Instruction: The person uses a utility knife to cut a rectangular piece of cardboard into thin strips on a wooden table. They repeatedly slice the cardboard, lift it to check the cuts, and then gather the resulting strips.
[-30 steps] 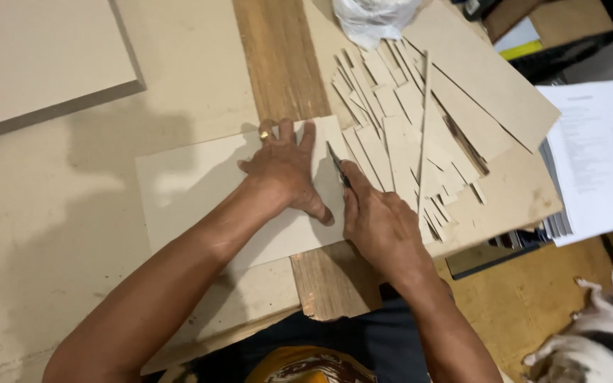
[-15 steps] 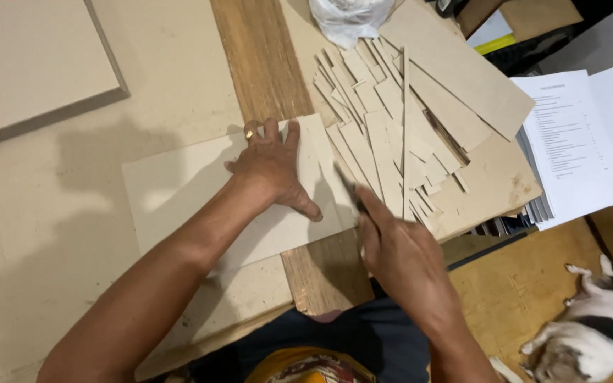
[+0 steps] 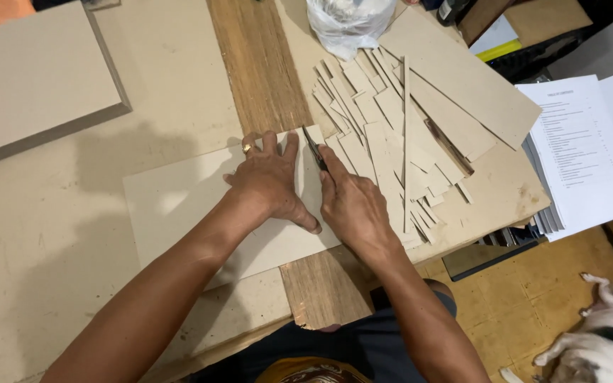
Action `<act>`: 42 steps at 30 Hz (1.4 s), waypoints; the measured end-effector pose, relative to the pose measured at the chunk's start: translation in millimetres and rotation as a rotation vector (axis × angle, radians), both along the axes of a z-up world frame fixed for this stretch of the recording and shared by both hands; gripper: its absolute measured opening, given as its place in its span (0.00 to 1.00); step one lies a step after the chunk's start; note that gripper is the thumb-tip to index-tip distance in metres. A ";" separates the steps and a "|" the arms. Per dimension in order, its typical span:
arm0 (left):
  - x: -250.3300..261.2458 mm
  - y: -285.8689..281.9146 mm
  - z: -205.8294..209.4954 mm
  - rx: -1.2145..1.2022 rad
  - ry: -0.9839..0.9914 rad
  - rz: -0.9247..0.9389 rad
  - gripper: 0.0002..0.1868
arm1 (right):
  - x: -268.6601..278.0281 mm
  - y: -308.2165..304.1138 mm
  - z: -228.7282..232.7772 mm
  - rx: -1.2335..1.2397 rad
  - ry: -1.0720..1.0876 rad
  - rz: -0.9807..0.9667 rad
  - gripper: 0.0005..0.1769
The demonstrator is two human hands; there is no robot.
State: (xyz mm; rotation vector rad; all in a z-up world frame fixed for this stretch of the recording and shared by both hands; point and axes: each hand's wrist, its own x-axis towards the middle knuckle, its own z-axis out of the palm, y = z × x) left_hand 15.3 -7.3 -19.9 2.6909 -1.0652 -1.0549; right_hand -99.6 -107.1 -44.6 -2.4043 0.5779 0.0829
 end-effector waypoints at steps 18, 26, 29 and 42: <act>-3.5 5.4 0.8 -0.005 -0.072 -0.012 0.83 | -49.3 22.8 43.3 -0.118 0.389 0.031 0.31; -16.0 2.8 15.8 0.190 0.135 0.142 0.81 | -145.7 26.5 23.9 -0.205 0.267 0.030 0.29; -7.6 2.3 18.2 0.165 0.115 0.153 0.81 | -145.4 16.1 32.7 -0.206 0.239 -0.021 0.30; -5.9 3.3 4.1 0.007 -0.096 -0.010 0.81 | -105.3 8.0 -6.6 -0.072 -0.051 -0.073 0.26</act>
